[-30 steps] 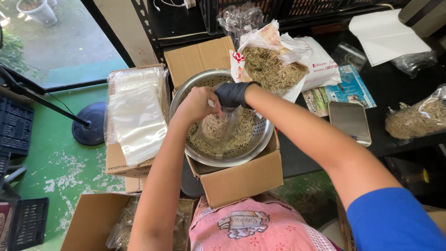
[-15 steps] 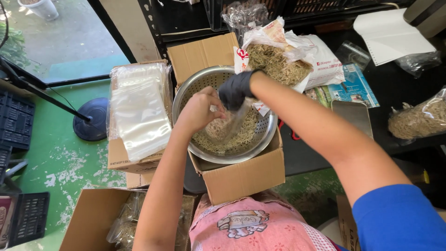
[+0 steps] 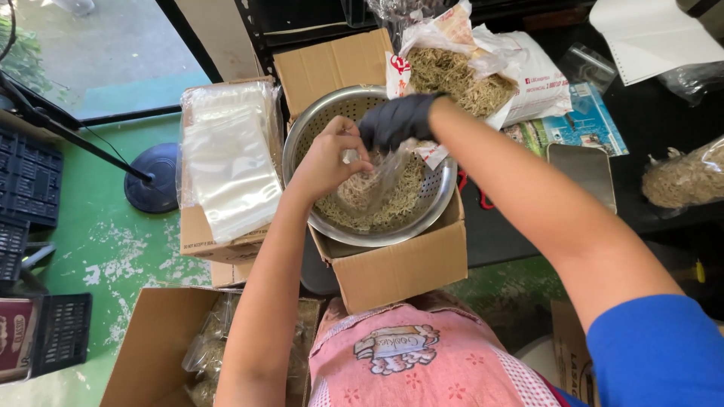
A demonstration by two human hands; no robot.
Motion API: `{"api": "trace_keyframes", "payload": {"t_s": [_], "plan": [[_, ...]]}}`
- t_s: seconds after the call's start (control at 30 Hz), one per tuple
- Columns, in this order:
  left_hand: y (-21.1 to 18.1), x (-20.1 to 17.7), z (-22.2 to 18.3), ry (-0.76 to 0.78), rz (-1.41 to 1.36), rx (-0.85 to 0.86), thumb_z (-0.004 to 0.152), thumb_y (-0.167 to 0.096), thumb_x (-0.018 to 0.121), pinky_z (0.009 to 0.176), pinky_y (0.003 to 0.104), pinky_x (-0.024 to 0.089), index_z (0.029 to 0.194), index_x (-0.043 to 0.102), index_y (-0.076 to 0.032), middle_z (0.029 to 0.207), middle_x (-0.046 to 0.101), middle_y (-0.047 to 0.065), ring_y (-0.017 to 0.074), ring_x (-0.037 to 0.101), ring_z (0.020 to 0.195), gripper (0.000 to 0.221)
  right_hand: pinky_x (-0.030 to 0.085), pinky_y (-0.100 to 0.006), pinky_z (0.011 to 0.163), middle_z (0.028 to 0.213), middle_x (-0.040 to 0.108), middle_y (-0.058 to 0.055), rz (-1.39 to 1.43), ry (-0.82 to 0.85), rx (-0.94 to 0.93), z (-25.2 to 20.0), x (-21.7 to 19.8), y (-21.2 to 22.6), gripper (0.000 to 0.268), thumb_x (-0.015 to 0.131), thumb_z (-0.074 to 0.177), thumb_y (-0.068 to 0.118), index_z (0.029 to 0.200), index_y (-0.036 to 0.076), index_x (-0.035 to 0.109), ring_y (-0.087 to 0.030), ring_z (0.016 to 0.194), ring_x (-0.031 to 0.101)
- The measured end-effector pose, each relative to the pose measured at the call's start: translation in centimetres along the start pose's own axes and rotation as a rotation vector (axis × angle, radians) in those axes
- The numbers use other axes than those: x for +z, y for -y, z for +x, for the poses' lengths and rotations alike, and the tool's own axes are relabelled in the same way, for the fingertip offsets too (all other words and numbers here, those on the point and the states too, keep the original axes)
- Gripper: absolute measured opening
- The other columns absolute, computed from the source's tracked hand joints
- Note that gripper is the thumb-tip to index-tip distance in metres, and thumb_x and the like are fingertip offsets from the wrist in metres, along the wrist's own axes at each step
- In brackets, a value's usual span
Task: The person opens a bag of dried food using scissors, transfers the food into a colander and then into small plastic bags, and weighs each bag on a digital scale.
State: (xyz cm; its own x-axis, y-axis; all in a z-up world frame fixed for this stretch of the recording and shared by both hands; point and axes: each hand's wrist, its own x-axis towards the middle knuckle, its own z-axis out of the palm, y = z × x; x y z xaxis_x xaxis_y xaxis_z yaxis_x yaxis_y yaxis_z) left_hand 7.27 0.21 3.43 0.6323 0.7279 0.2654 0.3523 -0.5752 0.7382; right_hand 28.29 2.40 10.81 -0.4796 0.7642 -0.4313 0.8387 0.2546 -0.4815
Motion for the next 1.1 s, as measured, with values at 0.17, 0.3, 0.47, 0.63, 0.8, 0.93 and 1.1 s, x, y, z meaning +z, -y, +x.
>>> {"api": "trace_keyframes", "payload": {"t_s": [0.17, 0.3, 0.47, 0.63, 0.8, 0.93, 1.1], "plan": [[1.6, -0.3, 0.8, -0.074, -0.042, -0.034, 0.081, -0.023, 0.089, 0.091, 0.038, 0.049, 0.081, 0.075, -0.018, 0.122, 0.053, 0.005, 0.0204, 0.056, 0.104, 0.015, 0.055, -0.038, 0.089, 0.132, 0.071, -0.002, -0.013, 0.023, 0.151, -4.1, -1.4, 4.6, 0.052, 0.064, 0.082, 0.014, 0.134, 0.018, 0.067, -0.022, 0.098, 0.069], [1.6, -0.3, 1.2, -0.270, -0.080, -0.077, 0.088, -0.026, 0.083, 0.092, 0.030, 0.048, 0.086, 0.065, -0.019, 0.135, 0.053, 0.005, 0.0159, 0.056, 0.113, 0.019, 0.051, -0.044, 0.064, 0.076, 0.073, -0.003, -0.122, -0.343, -0.231, 1.0, 2.5, -2.0, 0.031, 0.069, 0.097, 0.043, 0.089, 0.015, 0.080, -0.025, 0.066, 0.066], [2.1, 0.9, 0.0, -0.248, -0.340, -0.101, 0.072, -0.024, 0.093, 0.112, 0.046, 0.053, 0.142, 0.027, -0.006, 0.148, 0.043, 0.019, 0.0335, 0.055, 0.134, 0.098, 0.058, -0.037, 0.079, 0.090, 0.079, -0.004, 0.048, -0.453, -0.279, -3.6, -2.1, 1.0, 0.013, 0.074, 0.095, 0.023, 0.099, 0.012, 0.080, -0.018, 0.079, 0.073], [4.5, 5.2, -0.8, -0.247, -0.317, -0.325, 0.070, -0.030, 0.089, 0.110, 0.048, 0.053, 0.141, 0.039, -0.008, 0.142, 0.057, 0.013, 0.0278, 0.059, 0.131, 0.089, 0.059, -0.036, 0.074, 0.097, 0.079, -0.008, 0.031, -0.593, -0.439, -6.7, -6.5, 0.7, 0.010, 0.077, 0.097, 0.012, 0.104, 0.005, 0.079, -0.017, 0.085, 0.075], [6.6, 10.2, -1.1, -0.308, -1.261, -0.459, 0.094, 0.000, 0.061, 0.113, 0.049, 0.047, 0.138, 0.051, -0.007, 0.139, 0.061, 0.012, 0.0295, 0.055, 0.137, 0.046, 0.057, -0.045, 0.088, 0.110, 0.070, -0.012, -0.034, -0.704, -0.500, -7.2, -7.3, -1.2, 0.017, 0.072, 0.106, 0.017, 0.116, 0.004, 0.067, -0.031, 0.103, 0.068], [5.6, 13.1, 0.0, -0.374, -1.529, -0.446, 0.093, 0.002, 0.059, 0.117, 0.051, 0.044, 0.118, 0.050, -0.001, 0.126, 0.059, 0.018, 0.0330, 0.056, 0.130, 0.027, 0.061, -0.042, 0.084, 0.108, 0.077, -0.011, -0.026, -0.697, -0.311, -7.8, -7.3, -0.9, 0.028, 0.081, 0.097, 0.027, 0.113, 0.005, 0.076, -0.028, 0.100, 0.074], [5.7, 17.8, 1.5, -0.243, -1.356, -0.476, 0.093, -0.008, 0.072, 0.090, 0.042, 0.062, 0.094, 0.069, -0.003, 0.105, 0.074, 0.018, 0.0304, 0.071, 0.112, 0.006, 0.055, -0.051, 0.077, 0.105, 0.077, -0.012, -0.166, -0.614, -0.159, -12.4, -8.2, -4.2, 0.027, 0.079, 0.098, 0.028, 0.110, 0.003, 0.077, -0.033, 0.094, 0.072]]}}
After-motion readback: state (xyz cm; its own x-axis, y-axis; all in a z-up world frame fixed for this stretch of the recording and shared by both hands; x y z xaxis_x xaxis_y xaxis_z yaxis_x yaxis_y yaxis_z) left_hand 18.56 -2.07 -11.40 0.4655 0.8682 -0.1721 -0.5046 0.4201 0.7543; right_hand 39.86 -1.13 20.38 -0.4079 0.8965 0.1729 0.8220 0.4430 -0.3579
